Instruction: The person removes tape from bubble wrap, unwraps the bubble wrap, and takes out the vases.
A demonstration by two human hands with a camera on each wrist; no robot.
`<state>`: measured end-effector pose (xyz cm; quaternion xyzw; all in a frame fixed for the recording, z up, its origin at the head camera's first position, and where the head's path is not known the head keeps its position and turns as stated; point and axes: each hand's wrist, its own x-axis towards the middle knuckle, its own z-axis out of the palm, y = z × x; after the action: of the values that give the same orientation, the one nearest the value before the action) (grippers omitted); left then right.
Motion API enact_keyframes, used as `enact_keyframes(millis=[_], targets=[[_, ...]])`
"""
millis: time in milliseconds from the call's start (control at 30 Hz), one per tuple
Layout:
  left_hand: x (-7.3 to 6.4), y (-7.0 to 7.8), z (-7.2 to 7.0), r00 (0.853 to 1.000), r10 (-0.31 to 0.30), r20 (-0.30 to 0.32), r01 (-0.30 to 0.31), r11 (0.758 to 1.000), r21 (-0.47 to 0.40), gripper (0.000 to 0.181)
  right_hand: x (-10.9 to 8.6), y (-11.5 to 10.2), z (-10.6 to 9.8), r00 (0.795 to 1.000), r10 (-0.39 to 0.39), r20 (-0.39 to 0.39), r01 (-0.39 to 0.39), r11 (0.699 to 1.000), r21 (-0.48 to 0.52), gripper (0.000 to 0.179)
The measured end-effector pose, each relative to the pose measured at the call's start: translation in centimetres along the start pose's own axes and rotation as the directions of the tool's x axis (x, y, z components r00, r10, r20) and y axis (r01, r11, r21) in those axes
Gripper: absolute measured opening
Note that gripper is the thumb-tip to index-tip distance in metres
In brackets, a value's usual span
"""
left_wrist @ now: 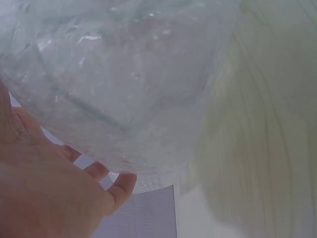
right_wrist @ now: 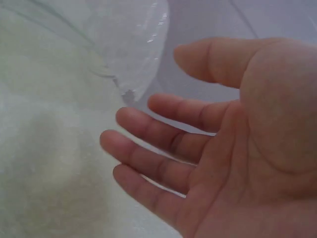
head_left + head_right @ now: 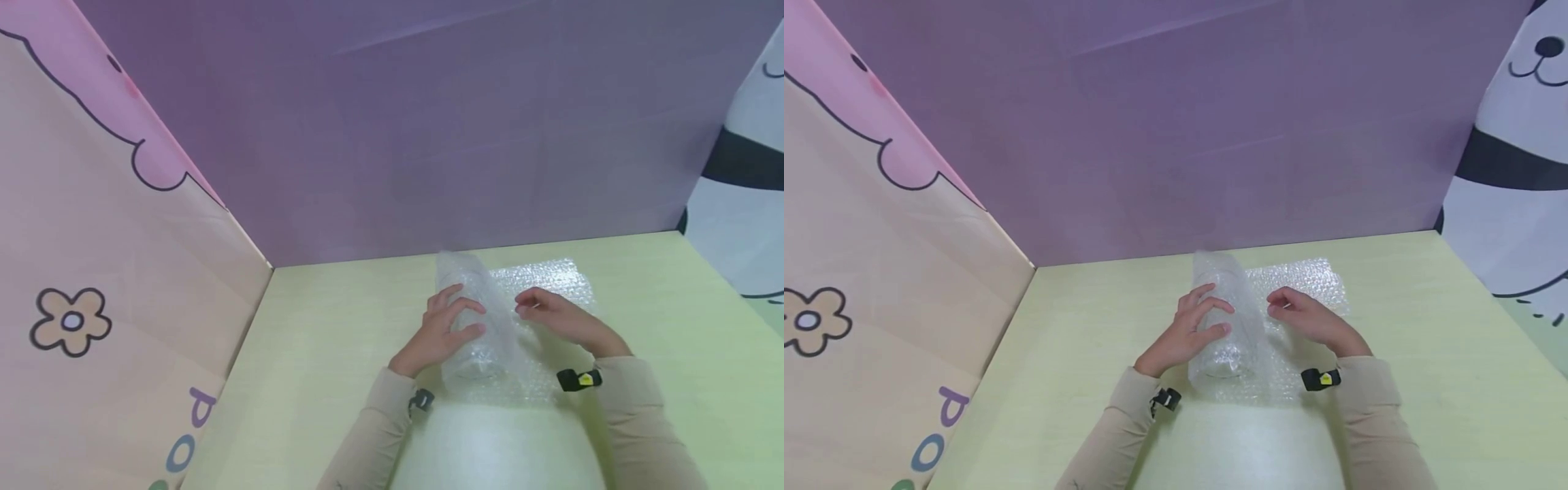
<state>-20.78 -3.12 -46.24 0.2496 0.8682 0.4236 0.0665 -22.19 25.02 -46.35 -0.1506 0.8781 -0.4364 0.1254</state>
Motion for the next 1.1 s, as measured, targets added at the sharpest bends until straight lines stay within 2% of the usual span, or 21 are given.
enact_keyframes(millis=[233, 533, 733, 867, 1100], targets=[[0.0, 0.0, -0.1, 1.0, 0.005, 0.008, -0.005, 1.0, -0.007, 0.027, 0.4, 0.5, 0.8, 0.999, 0.021, 0.041, -0.018, 0.997, -0.071, 0.04], [0.0, -0.1, -0.1, 1.0, 0.006, 0.008, -0.006, 1.0, 0.001, 0.027, 0.8, 1.2, 1.6, 0.997, -0.008, 0.072, 0.012, 0.998, -0.061, 0.043], [-0.1, 0.0, -0.2, 1.0, 0.014, 0.008, -0.014, 1.0, 0.02, 0.028, 1.1, 1.4, 2.1, 0.996, -0.019, 0.082, 0.024, 0.997, -0.072, 0.051], [-0.1, 0.0, -0.3, 1.0, 0.009, 0.012, -0.009, 1.0, 0.019, 0.028, 1.4, 1.4, 2.4, 0.996, -0.029, 0.081, 0.038, 0.993, -0.116, 0.055], [-0.1, -0.3, -0.6, 1.0, -0.002, 0.023, 0.001, 1.0, 0.014, 0.03, 1.5, 1.6, 2.5, 0.997, -0.024, 0.078, 0.036, 0.987, -0.155, 0.054]])
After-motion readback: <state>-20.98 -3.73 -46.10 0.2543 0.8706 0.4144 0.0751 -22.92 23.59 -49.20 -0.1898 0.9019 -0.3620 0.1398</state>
